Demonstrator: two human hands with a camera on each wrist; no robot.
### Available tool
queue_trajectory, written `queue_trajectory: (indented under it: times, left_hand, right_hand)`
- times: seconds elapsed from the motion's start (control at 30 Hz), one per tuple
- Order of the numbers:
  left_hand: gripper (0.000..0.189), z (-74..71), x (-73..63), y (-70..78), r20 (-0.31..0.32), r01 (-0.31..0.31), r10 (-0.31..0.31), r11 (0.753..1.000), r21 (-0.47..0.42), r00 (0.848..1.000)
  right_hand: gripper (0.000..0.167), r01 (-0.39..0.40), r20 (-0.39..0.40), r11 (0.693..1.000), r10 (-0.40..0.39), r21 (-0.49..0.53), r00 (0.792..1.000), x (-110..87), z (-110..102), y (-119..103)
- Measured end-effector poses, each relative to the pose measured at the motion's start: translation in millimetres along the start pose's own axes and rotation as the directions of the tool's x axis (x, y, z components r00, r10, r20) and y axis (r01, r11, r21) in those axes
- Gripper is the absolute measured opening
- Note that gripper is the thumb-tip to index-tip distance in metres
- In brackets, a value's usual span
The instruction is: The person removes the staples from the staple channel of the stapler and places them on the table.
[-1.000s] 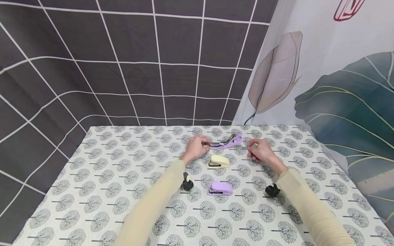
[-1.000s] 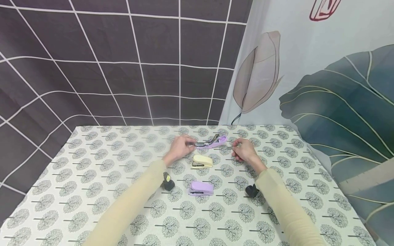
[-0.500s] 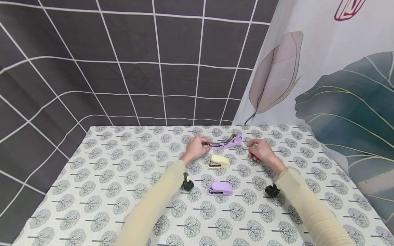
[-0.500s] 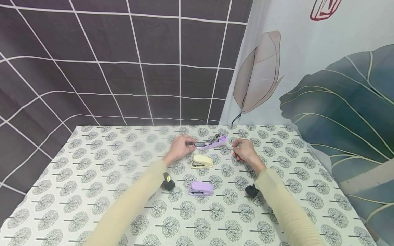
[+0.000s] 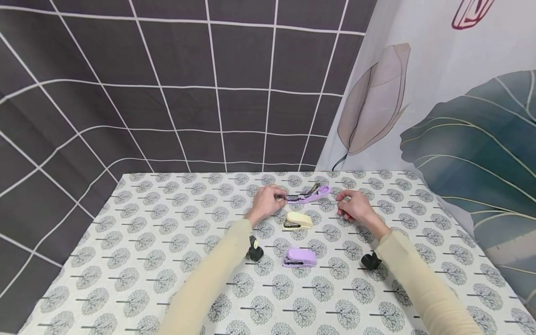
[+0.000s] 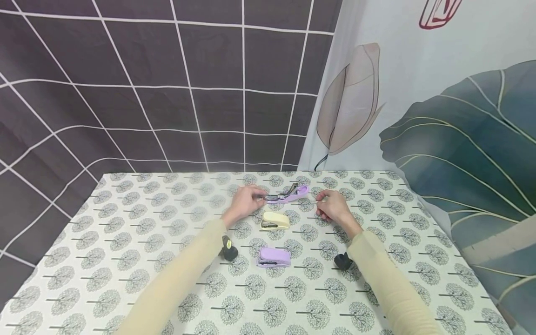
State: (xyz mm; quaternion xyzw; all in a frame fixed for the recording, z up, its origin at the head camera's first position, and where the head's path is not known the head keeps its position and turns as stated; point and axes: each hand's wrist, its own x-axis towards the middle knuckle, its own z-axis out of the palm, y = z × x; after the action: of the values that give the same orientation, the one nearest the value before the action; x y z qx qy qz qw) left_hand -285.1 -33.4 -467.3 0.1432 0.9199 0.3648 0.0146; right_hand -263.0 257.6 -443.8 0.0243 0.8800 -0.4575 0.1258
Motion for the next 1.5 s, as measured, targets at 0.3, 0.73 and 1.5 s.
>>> queue_trajectory:
  times: [0.3, 0.73, 1.5]
  left_hand:
    - [0.030, 2.4, 0.7, -0.9, -0.019, -0.019, 0.019, 1.000, 0.025, 1.000]
    - [0.030, 2.6, 2.3, -5.0, -0.030, -0.043, 0.043, 0.999, 0.018, 0.999]
    - [0.029, -22.4, -53.9, 5.2, 0.084, -0.075, 0.098, 0.967, -0.245, 0.992]
  right_hand:
    - [0.026, -0.025, -0.003, 0.999, 0.025, 0.019, 1.000, -2.7, -2, 2]
    - [0.036, -0.048, -0.039, 0.992, 0.053, 0.114, 0.998, -17.8, -7, 7]
    - [0.031, 0.540, 0.082, 0.829, -0.534, -0.143, 0.841, -55.7, 43, -47]
